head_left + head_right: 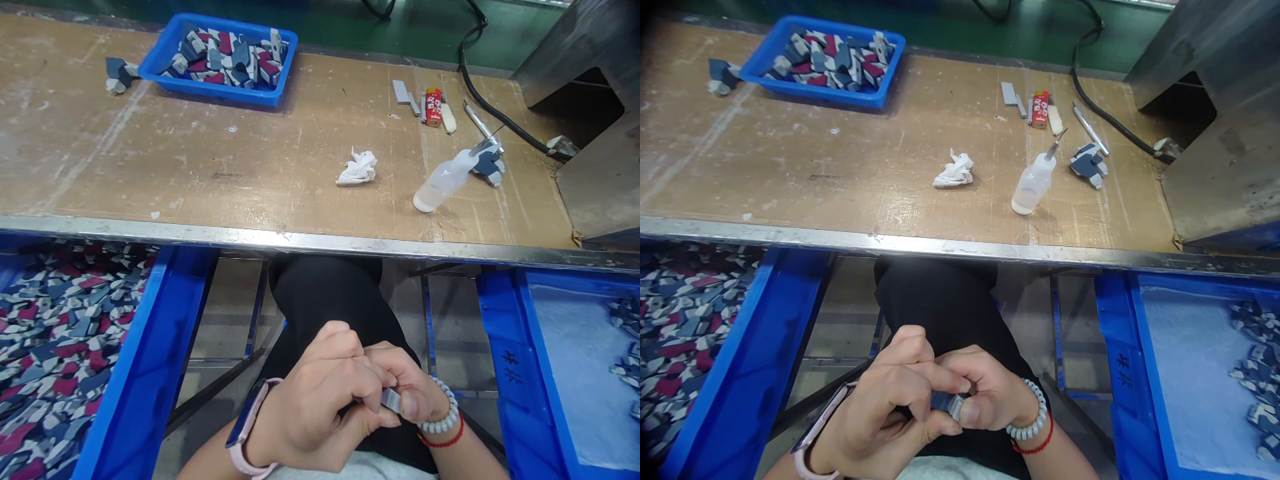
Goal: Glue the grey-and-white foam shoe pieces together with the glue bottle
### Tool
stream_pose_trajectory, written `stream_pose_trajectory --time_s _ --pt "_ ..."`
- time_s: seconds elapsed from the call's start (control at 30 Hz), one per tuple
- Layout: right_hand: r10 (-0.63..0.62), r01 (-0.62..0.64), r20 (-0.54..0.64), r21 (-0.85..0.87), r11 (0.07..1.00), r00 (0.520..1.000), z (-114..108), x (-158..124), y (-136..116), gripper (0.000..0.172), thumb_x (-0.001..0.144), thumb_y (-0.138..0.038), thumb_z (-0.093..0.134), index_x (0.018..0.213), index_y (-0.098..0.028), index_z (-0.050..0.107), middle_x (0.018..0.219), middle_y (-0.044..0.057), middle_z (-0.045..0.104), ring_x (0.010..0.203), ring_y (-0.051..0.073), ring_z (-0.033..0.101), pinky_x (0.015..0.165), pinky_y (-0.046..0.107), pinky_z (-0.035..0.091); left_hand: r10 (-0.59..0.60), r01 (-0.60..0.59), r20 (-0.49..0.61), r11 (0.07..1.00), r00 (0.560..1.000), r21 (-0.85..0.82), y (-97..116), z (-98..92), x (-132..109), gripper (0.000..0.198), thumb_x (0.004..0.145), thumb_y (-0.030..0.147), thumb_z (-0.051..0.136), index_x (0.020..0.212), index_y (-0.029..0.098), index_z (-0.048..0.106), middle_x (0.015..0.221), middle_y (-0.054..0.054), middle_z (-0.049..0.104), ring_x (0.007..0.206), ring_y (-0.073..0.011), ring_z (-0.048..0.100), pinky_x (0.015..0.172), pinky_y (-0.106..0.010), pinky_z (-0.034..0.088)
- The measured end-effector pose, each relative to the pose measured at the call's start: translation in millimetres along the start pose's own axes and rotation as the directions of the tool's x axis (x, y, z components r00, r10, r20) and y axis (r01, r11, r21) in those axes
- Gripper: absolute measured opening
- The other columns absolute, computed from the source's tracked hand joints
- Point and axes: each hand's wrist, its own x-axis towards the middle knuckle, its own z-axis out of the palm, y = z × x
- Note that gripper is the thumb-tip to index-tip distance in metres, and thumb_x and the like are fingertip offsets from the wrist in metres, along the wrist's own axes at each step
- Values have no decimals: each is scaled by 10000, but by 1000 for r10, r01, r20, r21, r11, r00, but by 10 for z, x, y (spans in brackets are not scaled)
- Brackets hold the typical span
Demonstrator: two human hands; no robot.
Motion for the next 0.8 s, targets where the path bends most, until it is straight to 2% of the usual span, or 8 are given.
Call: stream_pose_trajectory --time_s 0.2,0.57,0.7,0.8 --pt "31 -31 14 -38 999 999 5 -8 -14 605 775 -765 625 637 -194 478 614 -3 515 525 126 457 483 252 385 7 -7 -11 1000 1000 -7 -23 11 21 225 985 227 617 848 202 440 829 -19 718 634 -128 516 690 -331 373" --pt "65 -64 21 -37 997 998 7 -19 -4 632 731 -798 639 653 -179 537 592 -15 494 512 118 430 478 247 372 4 -4 -8 1000 1000 -12 -21 5 16 261 988 256 624 835 206 418 822 -24 731 625 -132 495 680 -336 376" --pt "67 -67 -10 -6 998 998 16 -7 -42 628 726 -777 666 711 -150 623 595 -6 532 494 113 426 483 248 378 10 -10 -22 1000 1000 1 -49 -8 23 281 959 309 694 868 201 450 887 -23 765 618 -123 490 690 -330 371" --pt "66 -67 13 44 997 998 15 7 -73 616 737 -738 692 775 -123 693 649 23 612 530 134 511 519 249 440 21 -21 -22 1000 1000 9 -76 -33 19 332 882 357 778 962 194 501 906 -18 774 636 -122 494 714 -325 386"
